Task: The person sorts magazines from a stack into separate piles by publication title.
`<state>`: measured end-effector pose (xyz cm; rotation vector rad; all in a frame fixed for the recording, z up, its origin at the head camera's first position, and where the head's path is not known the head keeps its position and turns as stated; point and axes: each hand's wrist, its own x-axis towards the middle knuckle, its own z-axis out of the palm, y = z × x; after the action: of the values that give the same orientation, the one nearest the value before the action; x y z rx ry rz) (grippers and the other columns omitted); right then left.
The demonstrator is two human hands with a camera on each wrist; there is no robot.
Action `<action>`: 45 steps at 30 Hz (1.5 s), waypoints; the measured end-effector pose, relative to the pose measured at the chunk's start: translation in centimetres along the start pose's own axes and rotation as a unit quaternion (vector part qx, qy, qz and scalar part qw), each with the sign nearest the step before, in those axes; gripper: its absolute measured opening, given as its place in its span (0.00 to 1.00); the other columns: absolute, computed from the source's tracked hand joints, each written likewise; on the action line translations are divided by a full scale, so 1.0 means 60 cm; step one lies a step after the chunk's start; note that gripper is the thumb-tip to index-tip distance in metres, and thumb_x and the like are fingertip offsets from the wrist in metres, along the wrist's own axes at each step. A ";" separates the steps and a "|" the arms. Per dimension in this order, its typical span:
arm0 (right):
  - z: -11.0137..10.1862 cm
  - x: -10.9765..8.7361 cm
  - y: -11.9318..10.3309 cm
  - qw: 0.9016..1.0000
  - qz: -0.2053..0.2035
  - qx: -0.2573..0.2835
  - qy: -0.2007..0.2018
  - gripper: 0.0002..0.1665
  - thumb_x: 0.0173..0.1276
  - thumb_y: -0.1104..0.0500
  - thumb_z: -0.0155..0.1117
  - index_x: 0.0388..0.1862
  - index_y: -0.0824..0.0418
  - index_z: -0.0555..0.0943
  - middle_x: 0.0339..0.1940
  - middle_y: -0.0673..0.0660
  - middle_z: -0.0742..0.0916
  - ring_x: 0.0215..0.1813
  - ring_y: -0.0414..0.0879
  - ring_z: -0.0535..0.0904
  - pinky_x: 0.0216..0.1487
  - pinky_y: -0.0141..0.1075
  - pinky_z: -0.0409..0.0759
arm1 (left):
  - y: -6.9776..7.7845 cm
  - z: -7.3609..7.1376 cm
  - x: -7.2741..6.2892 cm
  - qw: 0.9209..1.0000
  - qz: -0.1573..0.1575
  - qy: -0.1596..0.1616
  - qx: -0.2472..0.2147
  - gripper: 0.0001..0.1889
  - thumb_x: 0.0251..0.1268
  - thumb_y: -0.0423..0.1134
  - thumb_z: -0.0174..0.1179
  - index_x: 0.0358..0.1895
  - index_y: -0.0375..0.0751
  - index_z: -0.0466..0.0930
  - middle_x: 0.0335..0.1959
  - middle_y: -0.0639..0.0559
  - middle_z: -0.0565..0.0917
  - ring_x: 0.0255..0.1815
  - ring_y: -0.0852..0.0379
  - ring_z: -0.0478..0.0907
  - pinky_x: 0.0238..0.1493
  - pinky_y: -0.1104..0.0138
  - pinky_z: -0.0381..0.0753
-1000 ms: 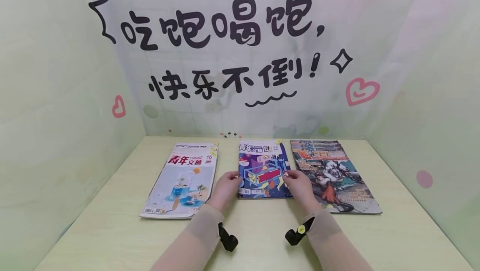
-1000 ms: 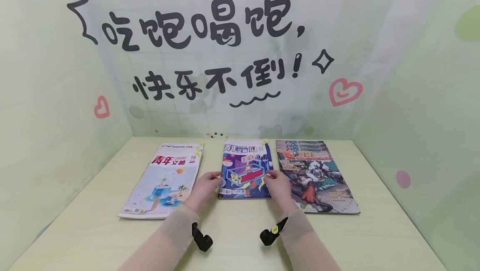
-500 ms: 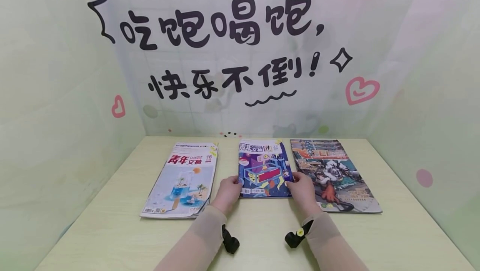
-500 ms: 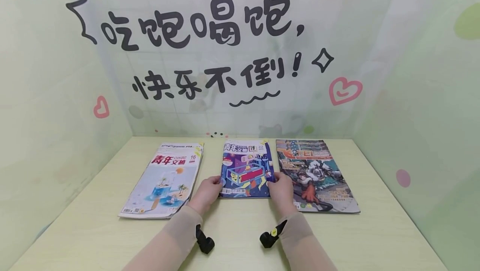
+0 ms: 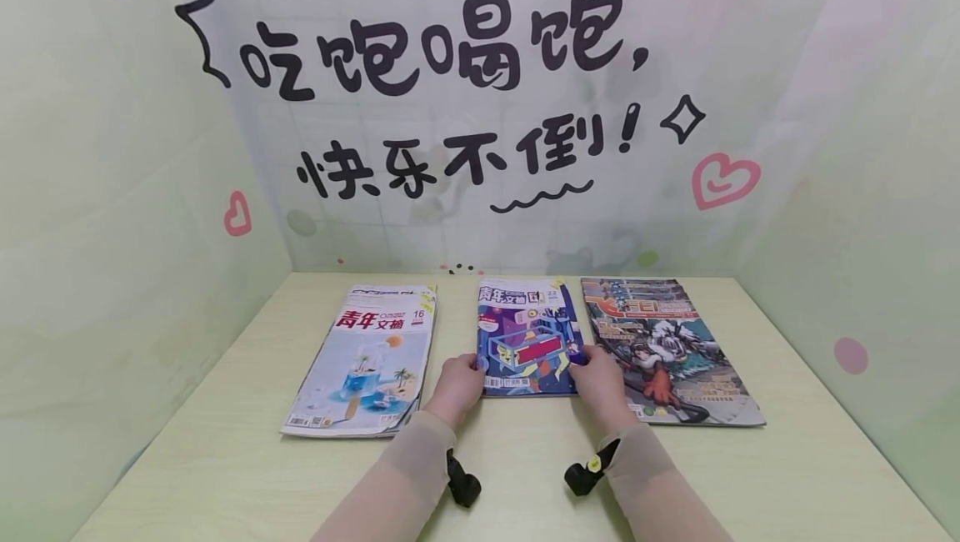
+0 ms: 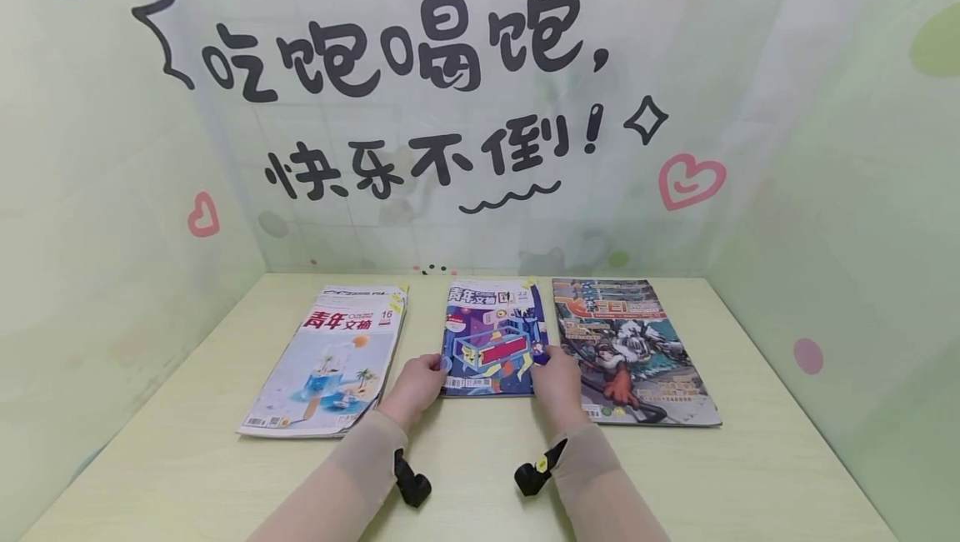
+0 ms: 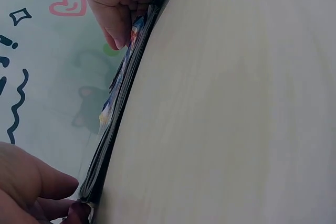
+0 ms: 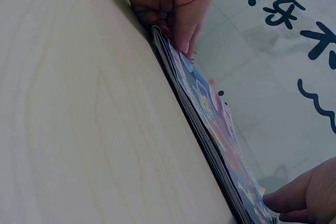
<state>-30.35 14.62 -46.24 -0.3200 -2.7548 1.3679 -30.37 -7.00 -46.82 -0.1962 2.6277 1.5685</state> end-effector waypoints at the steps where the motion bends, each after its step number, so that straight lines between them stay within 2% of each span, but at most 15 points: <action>1: 0.000 0.000 -0.001 1.000 -0.004 -0.003 0.001 0.28 0.67 0.62 0.58 0.64 0.73 0.70 0.65 0.73 0.72 0.66 0.65 0.67 0.64 0.55 0.68 | 0.000 0.000 0.000 1.000 -0.001 0.000 0.002 0.22 0.74 0.35 0.46 0.66 0.28 0.67 0.64 0.31 0.68 0.66 0.37 0.65 0.67 0.48 0.64; 6: 0.004 0.000 -0.001 1.000 -0.012 -0.010 0.006 0.27 0.66 0.63 0.58 0.63 0.73 0.72 0.60 0.72 0.76 0.63 0.64 0.71 0.60 0.53 0.73 | 0.001 0.001 0.001 1.000 0.002 0.002 0.007 0.21 0.72 0.34 0.47 0.65 0.29 0.69 0.62 0.32 0.71 0.64 0.40 0.68 0.66 0.49 0.66; 10: 0.010 -0.002 0.000 1.000 -0.016 -0.017 0.017 0.26 0.64 0.66 0.58 0.62 0.71 0.74 0.59 0.70 0.78 0.63 0.63 0.71 0.61 0.53 0.72 | -0.001 0.002 0.001 1.000 0.008 0.011 0.006 0.21 0.70 0.33 0.49 0.64 0.29 0.70 0.60 0.33 0.71 0.61 0.42 0.69 0.64 0.50 0.68; 15: 0.017 -0.006 -0.001 0.999 -0.016 -0.024 0.032 0.27 0.62 0.68 0.58 0.61 0.69 0.76 0.59 0.69 0.79 0.63 0.62 0.71 0.62 0.54 0.70 | -0.004 0.002 0.002 1.000 0.012 0.015 -0.007 0.22 0.68 0.31 0.50 0.64 0.29 0.69 0.62 0.32 0.71 0.64 0.40 0.68 0.65 0.51 0.67; 20: 0.018 -0.012 0.001 1.000 -0.011 0.002 0.028 0.27 0.64 0.68 0.57 0.64 0.68 0.73 0.63 0.69 0.76 0.65 0.63 0.68 0.64 0.55 0.67 | -0.004 0.004 0.000 1.000 0.009 0.016 -0.023 0.22 0.69 0.31 0.49 0.65 0.29 0.69 0.64 0.33 0.70 0.67 0.38 0.65 0.67 0.51 0.65; 24: 0.019 -0.016 0.004 0.999 -0.024 0.029 0.023 0.28 0.64 0.69 0.54 0.65 0.70 0.71 0.64 0.69 0.75 0.67 0.63 0.67 0.65 0.55 0.66 | -0.003 0.005 -0.001 0.999 0.014 0.018 -0.023 0.21 0.71 0.32 0.48 0.65 0.30 0.70 0.63 0.33 0.70 0.67 0.38 0.65 0.67 0.50 0.65; 30: 0.022 -0.016 0.009 0.998 -0.036 0.032 0.026 0.28 0.64 0.69 0.53 0.66 0.70 0.71 0.65 0.70 0.73 0.67 0.63 0.66 0.66 0.55 0.65 | -0.003 0.009 -0.003 1.000 0.012 0.017 -0.019 0.21 0.71 0.31 0.47 0.66 0.31 0.69 0.63 0.32 0.67 0.67 0.38 0.64 0.67 0.49 0.63; 37: 0.022 -0.017 0.010 0.997 -0.018 0.067 0.038 0.27 0.67 0.68 0.52 0.66 0.68 0.71 0.64 0.69 0.75 0.67 0.63 0.66 0.66 0.54 0.66 | -0.003 0.012 0.000 0.999 0.011 0.019 -0.050 0.23 0.69 0.29 0.47 0.67 0.30 0.67 0.66 0.33 0.67 0.68 0.38 0.63 0.67 0.50 0.64; 41: 0.023 -0.015 0.012 0.996 -0.006 0.076 0.043 0.26 0.68 0.68 0.53 0.66 0.67 0.71 0.64 0.68 0.75 0.68 0.62 0.66 0.66 0.54 0.67 | 0.001 0.010 -0.004 0.997 -0.001 0.023 -0.074 0.23 0.70 0.31 0.48 0.67 0.31 0.67 0.65 0.34 0.70 0.67 0.38 0.64 0.66 0.49 0.65; 45: 0.024 -0.011 0.014 0.996 0.000 0.085 0.041 0.28 0.66 0.69 0.52 0.67 0.66 0.71 0.66 0.67 0.73 0.69 0.62 0.64 0.67 0.54 0.65 | 0.005 0.008 -0.006 0.996 -0.011 0.030 -0.080 0.24 0.70 0.33 0.48 0.67 0.30 0.66 0.64 0.35 0.72 0.67 0.37 0.64 0.66 0.49 0.65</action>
<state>-29.77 13.88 -47.76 -0.3575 -2.5516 1.5415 -30.08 -6.43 -46.76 -0.2850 2.5331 1.7942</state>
